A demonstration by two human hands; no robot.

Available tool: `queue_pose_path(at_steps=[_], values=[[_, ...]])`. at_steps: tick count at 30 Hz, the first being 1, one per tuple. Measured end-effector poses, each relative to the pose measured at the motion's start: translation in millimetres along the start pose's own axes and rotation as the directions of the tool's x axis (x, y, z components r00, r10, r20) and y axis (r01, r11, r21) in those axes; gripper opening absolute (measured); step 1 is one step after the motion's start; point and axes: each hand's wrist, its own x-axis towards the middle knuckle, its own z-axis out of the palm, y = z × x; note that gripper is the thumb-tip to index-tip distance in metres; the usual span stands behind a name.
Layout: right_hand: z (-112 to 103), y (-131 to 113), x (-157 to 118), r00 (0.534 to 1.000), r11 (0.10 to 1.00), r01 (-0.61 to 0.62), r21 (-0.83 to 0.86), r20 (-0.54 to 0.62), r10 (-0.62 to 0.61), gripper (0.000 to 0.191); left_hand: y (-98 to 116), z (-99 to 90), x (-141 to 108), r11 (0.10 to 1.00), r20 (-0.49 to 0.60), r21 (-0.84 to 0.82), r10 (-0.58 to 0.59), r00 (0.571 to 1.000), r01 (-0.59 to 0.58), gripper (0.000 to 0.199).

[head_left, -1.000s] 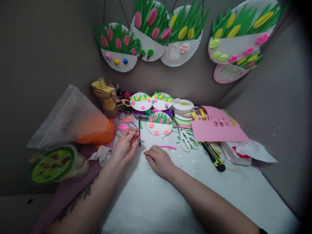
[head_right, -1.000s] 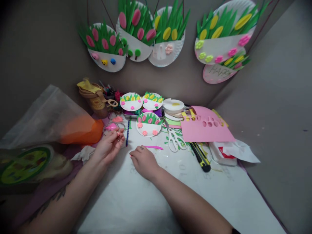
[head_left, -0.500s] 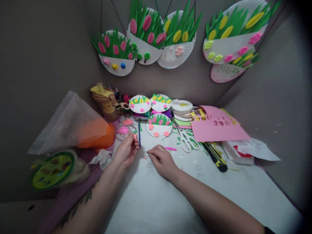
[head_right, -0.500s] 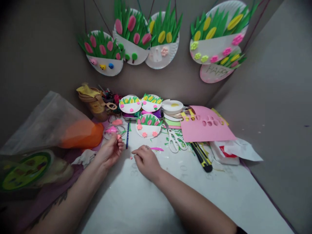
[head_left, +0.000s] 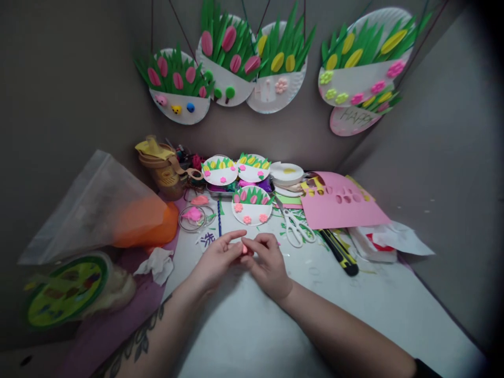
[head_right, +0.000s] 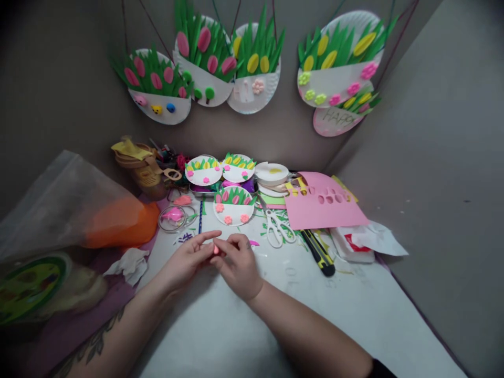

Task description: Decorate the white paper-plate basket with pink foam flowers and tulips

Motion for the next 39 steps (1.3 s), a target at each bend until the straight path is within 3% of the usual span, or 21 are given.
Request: queue_pose_path(at_steps=[4, 9, 16, 23, 30, 34, 39], values=[[0.1, -0.7, 1.8, 0.997, 0.997, -0.073, -0.012, -0.02, 0.073, 0.017, -0.8, 0.6, -2.4, 0.999, 0.08, 0.021, -0.033, 0.996, 0.031, 0.059], [-1.5, 0.9, 2.0, 0.991, 0.99, -0.121, 0.066, -0.041, 0.124, 0.017, -2.8, 0.1, -0.6, 0.99, 0.127, 0.126, -0.083, 0.988, 0.066, 0.042], [1.7, 3.7, 2.0, 0.998, 0.994, -0.065, 0.083, -0.018, 0.066, 0.028, -0.8, -3.0, 2.6, 0.961, 0.064, 0.274, 0.029, 0.998, -0.046, 0.034], [-4.1, 2.8, 2.2, 0.996, 0.995, -0.078, 0.057, -0.045, 0.081, 0.017, -2.2, 2.0, 0.2, 0.969, 0.098, 0.242, -0.07, 0.993, 0.044, 0.042], [-4.6, 1.4, 3.2, 0.997, 0.997, -0.059, 0.053, -0.051, 0.061, 0.022, 4.7, 2.3, -0.9, 0.949, 0.043, 0.315, -0.014, 0.999, 0.0, 0.03], [-6.8, -1.0, 2.4, 0.994, 0.995, -0.081, 0.055, -0.067, 0.084, 0.016, 3.0, 3.5, -1.4, 0.962, 0.089, 0.271, -0.073, 0.993, 0.047, 0.038], [-9.2, -0.8, 1.2, 0.995, 0.997, -0.053, 0.058, -0.076, 0.057, 0.018, 2.6, 6.0, -1.7, 0.933, 0.061, 0.36, -0.029, 0.998, 0.005, 0.039]])
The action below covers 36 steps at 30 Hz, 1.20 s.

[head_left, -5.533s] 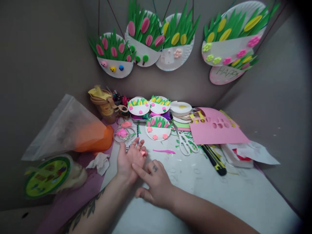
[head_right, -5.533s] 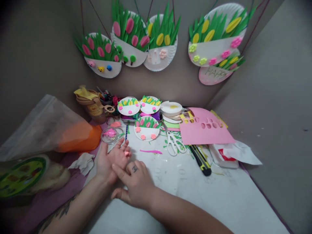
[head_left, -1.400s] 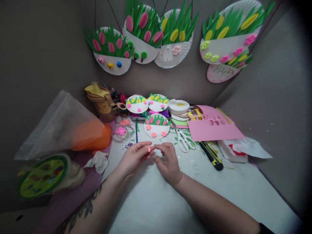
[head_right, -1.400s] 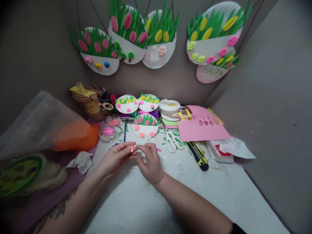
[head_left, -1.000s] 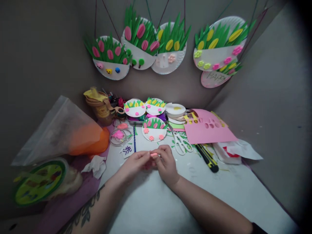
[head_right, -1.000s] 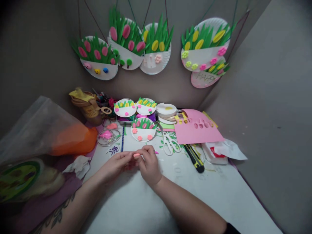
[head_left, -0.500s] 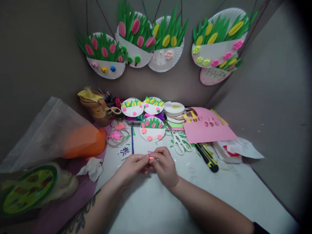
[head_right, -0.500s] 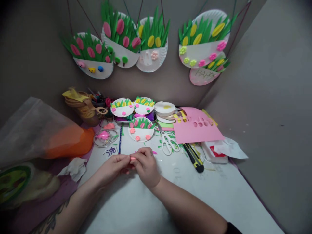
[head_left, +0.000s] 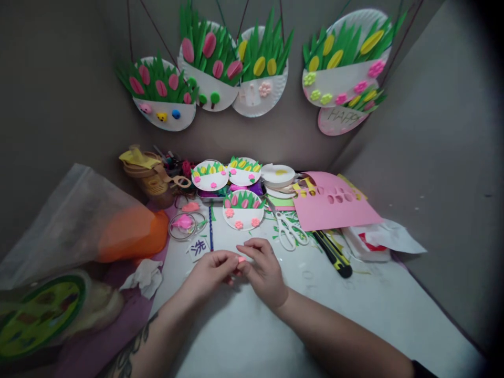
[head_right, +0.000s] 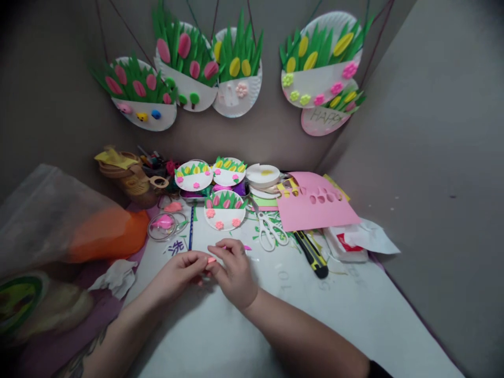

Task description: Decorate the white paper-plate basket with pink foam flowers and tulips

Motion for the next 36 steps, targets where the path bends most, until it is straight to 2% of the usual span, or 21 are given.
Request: queue_pose_path(at_steps=[6, 12, 17, 28, 36], values=[[-1.0, -0.4, 0.2, 1.0, 1.0, -0.016, 0.0, 0.017, 0.016, 0.015, 3.3, -0.3, -0.4, 1.0, -0.004, 0.028, -0.015, 1.0, 0.015, 0.041], [-1.0, -0.6, 1.4, 0.999, 0.999, -0.036, 0.014, 0.002, 0.036, 0.015, 2.9, -3.9, 1.4, 0.998, -0.029, 0.051, 0.031, 0.999, -0.03, 0.033], [-0.3, -0.6, 0.6, 1.0, 0.999, -0.03, 0.02, -0.003, 0.03, 0.014, 2.3, -4.6, 1.3, 0.999, 0.003, 0.034, 0.025, 1.0, -0.025, 0.034], [0.1, -1.5, -0.9, 1.0, 1.0, -0.004, 0.012, 0.003, 0.004, 0.013, 5.8, -4.5, 0.2, 0.993, 0.01, 0.111, 0.042, 0.999, -0.043, 0.038], [-0.2, -1.9, -0.2, 1.0, 1.0, -0.001, -0.002, 0.016, 0.001, 0.012, 9.4, -3.6, -1.8, 0.987, -0.034, 0.151, 0.061, 0.998, -0.056, 0.034]])
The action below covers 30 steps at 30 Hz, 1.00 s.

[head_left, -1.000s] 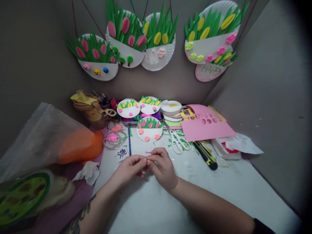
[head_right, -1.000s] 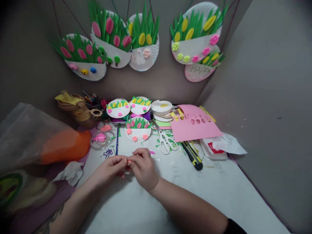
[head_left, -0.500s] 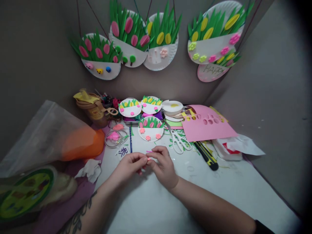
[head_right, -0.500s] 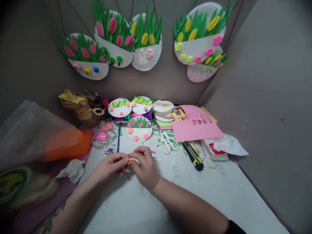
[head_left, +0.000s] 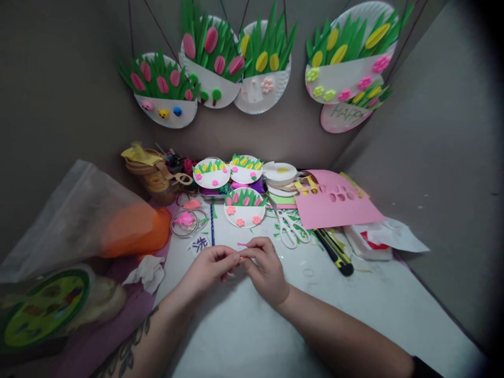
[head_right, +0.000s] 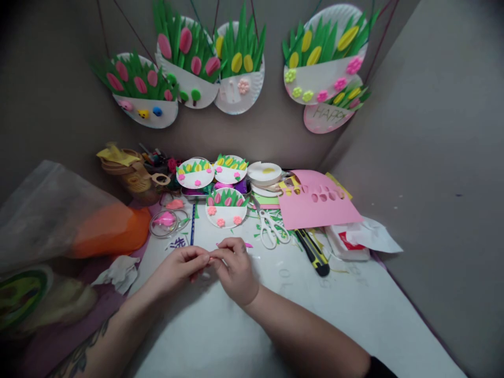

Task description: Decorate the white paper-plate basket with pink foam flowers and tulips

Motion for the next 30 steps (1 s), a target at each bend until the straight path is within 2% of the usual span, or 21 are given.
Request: queue_pose_path(at_steps=[3, 6, 8, 10, 13, 17, 20, 25, 30], values=[[-0.6, 0.5, 1.4, 0.999, 0.999, -0.029, 0.029, -0.02, 0.029, 0.01, -1.7, 0.9, 0.2, 1.0, -0.059, -0.028, -0.013, 0.998, 0.011, 0.026], [-2.1, 2.6, 3.4, 0.989, 0.991, -0.094, 0.09, -0.105, 0.104, 0.012, -5.1, -0.5, 2.2, 0.979, -0.187, -0.203, -0.048, 0.981, 0.009, 0.019], [-3.2, 4.2, 4.1, 0.981, 0.986, -0.123, 0.113, -0.136, 0.138, 0.015, -6.1, -1.8, 3.3, 0.947, -0.232, -0.32, -0.075, 0.97, -0.003, 0.015], [-3.6, 5.2, 3.6, 0.985, 0.987, -0.122, 0.11, -0.11, 0.134, 0.019, -6.0, -1.5, 3.5, 0.929, -0.225, -0.37, -0.089, 0.97, -0.001, 0.019], [-3.0, 5.1, 1.8, 0.993, 0.99, -0.101, 0.095, -0.048, 0.106, 0.021, -6.7, 2.5, 1.7, 0.935, -0.156, -0.354, -0.066, 0.986, 0.006, 0.024], [-1.1, 2.9, 1.0, 0.997, 0.992, -0.079, 0.096, -0.019, 0.081, 0.02, -11.5, 9.6, -1.5, 0.99, -0.049, -0.14, 0.01, 0.999, -0.016, 0.032], [1.0, 1.1, 0.7, 0.999, 0.995, -0.038, 0.095, -0.009, 0.039, 0.023, -14.0, 12.7, -3.0, 0.998, -0.026, -0.038, 0.039, 0.999, -0.04, 0.04], [4.9, 1.8, -1.7, 0.997, 0.996, 0.059, 0.07, 0.045, -0.062, 0.042, -16.8, 13.5, -2.1, 0.983, -0.059, -0.184, 0.015, 0.998, -0.026, 0.036], [7.4, 4.2, -4.6, 0.988, 0.988, 0.112, -0.109, 0.12, -0.099, 0.06, -17.2, 11.2, 0.5, 0.956, -0.086, -0.294, -0.041, 0.995, 0.014, 0.038]])
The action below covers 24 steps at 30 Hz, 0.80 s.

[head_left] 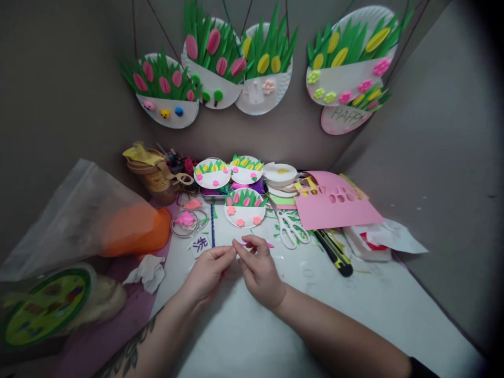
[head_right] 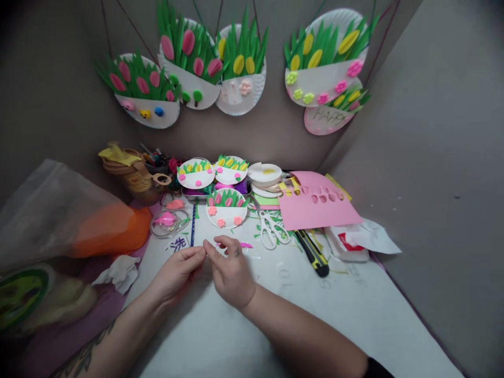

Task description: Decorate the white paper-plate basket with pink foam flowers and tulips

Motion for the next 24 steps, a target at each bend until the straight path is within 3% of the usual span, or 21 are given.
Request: queue_pose_path(at_steps=[7, 15, 24], values=[[-2.1, -2.2, -1.7, 0.998, 0.997, -0.039, 0.063, -0.046, 0.042, 0.054, 5.1, -1.4, -1.0, 0.995, -0.052, -0.102, 0.009, 0.999, -0.014, 0.027], [-2.8, -5.1, -2.3, 0.998, 0.993, -0.042, 0.11, -0.044, 0.047, 0.047, 5.3, 0.9, -1.5, 0.958, -0.053, -0.286, -0.009, 0.999, -0.007, 0.042], [-3.7, -6.7, -2.4, 0.997, 0.99, -0.052, 0.133, -0.043, 0.058, 0.045, 2.3, -5.0, 0.2, 0.977, -0.028, -0.215, -0.002, 1.0, -0.004, 0.035]])
